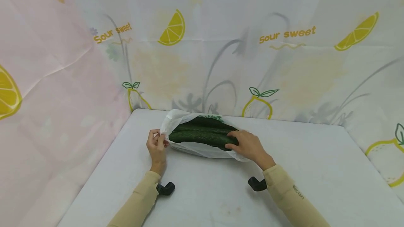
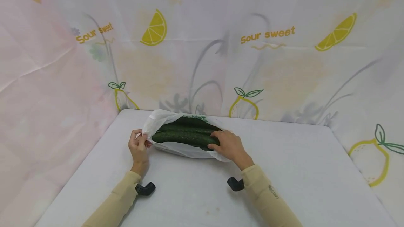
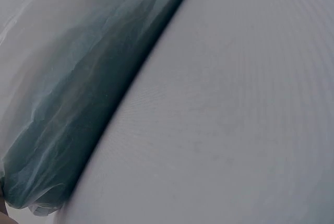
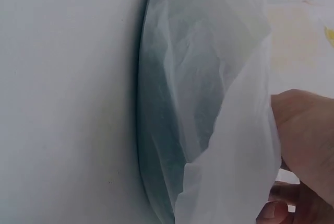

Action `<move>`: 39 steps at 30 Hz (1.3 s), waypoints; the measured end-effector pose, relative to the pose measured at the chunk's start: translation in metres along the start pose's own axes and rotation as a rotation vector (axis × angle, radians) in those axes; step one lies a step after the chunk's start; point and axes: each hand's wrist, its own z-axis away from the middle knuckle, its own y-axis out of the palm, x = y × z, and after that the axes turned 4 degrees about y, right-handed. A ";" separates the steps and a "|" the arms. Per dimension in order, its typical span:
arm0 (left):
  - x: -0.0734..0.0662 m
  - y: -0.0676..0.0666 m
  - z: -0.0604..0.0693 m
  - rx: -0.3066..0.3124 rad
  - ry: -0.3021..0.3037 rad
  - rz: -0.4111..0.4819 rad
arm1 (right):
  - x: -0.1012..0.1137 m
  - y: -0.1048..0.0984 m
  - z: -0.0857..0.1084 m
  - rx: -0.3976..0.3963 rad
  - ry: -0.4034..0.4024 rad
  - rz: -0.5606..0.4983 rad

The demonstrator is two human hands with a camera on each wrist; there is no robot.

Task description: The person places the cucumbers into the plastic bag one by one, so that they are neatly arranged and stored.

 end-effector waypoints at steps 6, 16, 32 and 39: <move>0.002 0.001 -0.001 -0.001 0.004 0.004 | -0.002 0.006 0.001 -0.062 -0.023 -0.015; 0.024 -0.005 -0.003 -0.006 -0.039 0.002 | 0.000 0.015 0.008 -0.096 0.061 -0.071; 0.006 -0.001 0.000 0.038 -0.007 0.013 | 0.005 0.038 0.018 -0.250 0.111 -0.226; 0.022 -0.003 -0.004 0.057 -0.038 0.009 | -0.003 0.027 0.024 -0.277 0.059 -0.314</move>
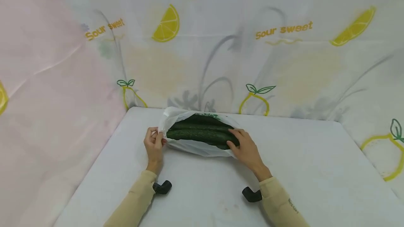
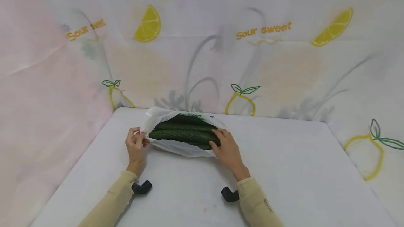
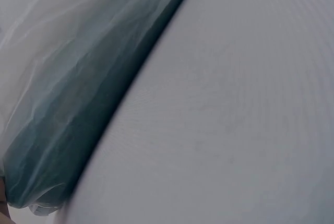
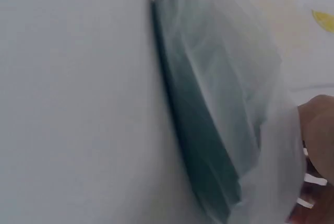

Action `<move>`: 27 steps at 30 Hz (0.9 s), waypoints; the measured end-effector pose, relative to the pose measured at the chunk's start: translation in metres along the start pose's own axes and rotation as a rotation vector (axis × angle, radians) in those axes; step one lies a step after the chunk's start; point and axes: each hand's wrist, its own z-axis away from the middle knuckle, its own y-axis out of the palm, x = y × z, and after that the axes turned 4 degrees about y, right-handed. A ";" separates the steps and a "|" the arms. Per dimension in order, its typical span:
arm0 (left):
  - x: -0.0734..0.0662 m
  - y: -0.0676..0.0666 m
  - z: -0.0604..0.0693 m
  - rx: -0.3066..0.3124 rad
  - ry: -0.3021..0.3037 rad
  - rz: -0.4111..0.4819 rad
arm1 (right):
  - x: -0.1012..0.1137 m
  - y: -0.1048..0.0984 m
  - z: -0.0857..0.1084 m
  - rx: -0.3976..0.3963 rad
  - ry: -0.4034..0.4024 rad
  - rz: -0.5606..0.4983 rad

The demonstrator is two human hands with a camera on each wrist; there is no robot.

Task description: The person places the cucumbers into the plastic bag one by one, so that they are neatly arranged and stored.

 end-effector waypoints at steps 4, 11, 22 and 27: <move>-0.001 0.003 0.005 0.048 -0.007 -0.036 | -0.004 -0.024 0.006 -0.056 -0.058 -0.092; -0.023 0.004 0.009 0.050 0.085 -0.121 | -0.006 -0.039 0.007 -0.122 -0.076 -0.107; -0.021 0.007 0.005 -0.004 0.112 -0.160 | -0.016 -0.056 0.008 -0.136 -0.036 -0.138; -0.025 0.012 0.004 -0.020 0.227 -0.223 | -0.028 -0.059 0.019 -0.081 -0.031 -0.103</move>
